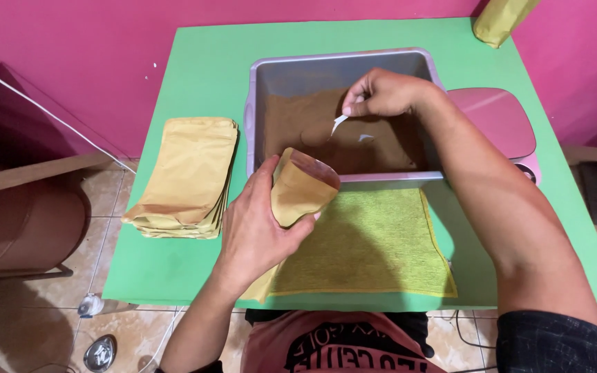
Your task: Stirring coffee grounds in a metal tray and then filling paper bags using a plastic spoon.
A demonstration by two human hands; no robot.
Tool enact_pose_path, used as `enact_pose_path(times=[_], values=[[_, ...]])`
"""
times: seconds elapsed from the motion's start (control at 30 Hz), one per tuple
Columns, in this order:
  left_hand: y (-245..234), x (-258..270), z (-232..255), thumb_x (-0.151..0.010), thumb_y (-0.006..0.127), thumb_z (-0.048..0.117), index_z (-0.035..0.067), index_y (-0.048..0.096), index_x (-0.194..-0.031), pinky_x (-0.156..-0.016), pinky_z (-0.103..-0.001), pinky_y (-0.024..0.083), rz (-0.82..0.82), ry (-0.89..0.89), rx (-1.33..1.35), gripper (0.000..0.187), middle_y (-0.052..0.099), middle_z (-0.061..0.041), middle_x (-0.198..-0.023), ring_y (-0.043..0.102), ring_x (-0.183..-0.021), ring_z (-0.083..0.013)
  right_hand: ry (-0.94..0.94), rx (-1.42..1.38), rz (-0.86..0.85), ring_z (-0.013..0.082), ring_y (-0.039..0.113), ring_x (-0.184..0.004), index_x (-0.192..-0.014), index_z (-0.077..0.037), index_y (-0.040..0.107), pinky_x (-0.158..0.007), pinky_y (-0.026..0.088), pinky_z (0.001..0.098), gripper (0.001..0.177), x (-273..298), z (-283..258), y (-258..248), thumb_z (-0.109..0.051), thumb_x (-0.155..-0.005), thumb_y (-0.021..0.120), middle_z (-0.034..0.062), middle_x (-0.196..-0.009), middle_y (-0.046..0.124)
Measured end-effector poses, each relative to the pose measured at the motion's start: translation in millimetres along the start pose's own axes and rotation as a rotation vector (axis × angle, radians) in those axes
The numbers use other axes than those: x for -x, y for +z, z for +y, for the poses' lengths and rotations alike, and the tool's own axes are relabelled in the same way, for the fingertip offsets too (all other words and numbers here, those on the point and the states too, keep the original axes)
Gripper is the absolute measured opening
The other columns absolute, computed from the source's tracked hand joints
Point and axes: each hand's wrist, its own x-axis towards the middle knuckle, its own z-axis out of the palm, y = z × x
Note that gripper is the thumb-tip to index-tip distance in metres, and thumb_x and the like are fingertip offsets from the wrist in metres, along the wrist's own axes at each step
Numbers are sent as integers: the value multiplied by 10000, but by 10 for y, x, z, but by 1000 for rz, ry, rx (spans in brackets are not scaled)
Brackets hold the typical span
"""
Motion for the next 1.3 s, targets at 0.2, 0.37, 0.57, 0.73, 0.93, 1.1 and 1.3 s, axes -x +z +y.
enact_pose_path(times=[0.2, 0.37, 0.57, 0.73, 0.93, 1.1, 1.3], values=[[-47, 1, 27, -673, 798, 519, 124, 388, -1518, -874, -544, 530, -33, -43, -10, 1019, 589, -106, -1482, 648, -1182, -376, -19, -45, 32, 106, 522, -659, -1215, -128, 710, -627, 401, 264, 285, -2, 45, -48, -219, -949, 756, -2, -772, 635], [-143, -37, 104, -701, 835, 490, 97, 434, -1466, -936, -447, 528, -53, 13, 161, 949, 653, -122, -1404, 655, -1212, -364, 26, -16, 90, 87, 553, -713, -1048, -121, 805, -672, 440, 252, 128, 42, -15, -54, -209, -964, 765, -20, -799, 677], [71, 36, 53, -703, 820, 494, 65, 386, -1491, -812, -564, 551, 81, 102, 53, 996, 644, -171, -1361, 678, -1111, -417, 3, 84, 125, 74, 593, -795, -1041, -144, 811, -782, 447, 246, 136, 110, -77, -177, -245, -958, 772, -48, -862, 723], [183, 101, 45, -846, 732, 498, -3, 329, -1550, -589, -514, 526, 318, 208, -170, 953, 573, -177, -1103, 640, -857, -370, 7, 138, 113, 86, 613, -889, -1048, -146, 813, -855, 442, 260, 165, 333, -286, -356, -263, -937, 781, -30, -929, 750], [195, 26, 153, -783, 795, 479, -12, 307, -1552, -541, -505, 529, 316, 175, -187, 1035, 538, -164, -1088, 630, -847, -375, 9, 167, 56, 115, 638, -884, -1088, -89, 814, -861, 466, 285, 203, 685, -701, -537, -213, -933, 770, 17, -955, 774], [143, 3, 235, -710, 874, 423, 31, 265, -1563, -597, -574, 546, 201, 96, -110, 1119, 560, -180, -1179, 641, -958, -433, 36, 219, 31, 159, 650, -893, -1069, -62, 830, -854, 486, 320, 213, 935, -1061, -562, -199, -915, 774, 48, -953, 793], [107, -8, 275, -704, 852, 389, 64, 235, -1563, -773, -610, 529, 101, 37, 70, 1107, 551, -219, -1360, 612, -1122, -488, -198, 383, -58, 82, 729, -896, -1046, -116, 833, -869, 525, 265, 229, 984, -1377, -191, -263, -887, 757, -24, -997, 847]])
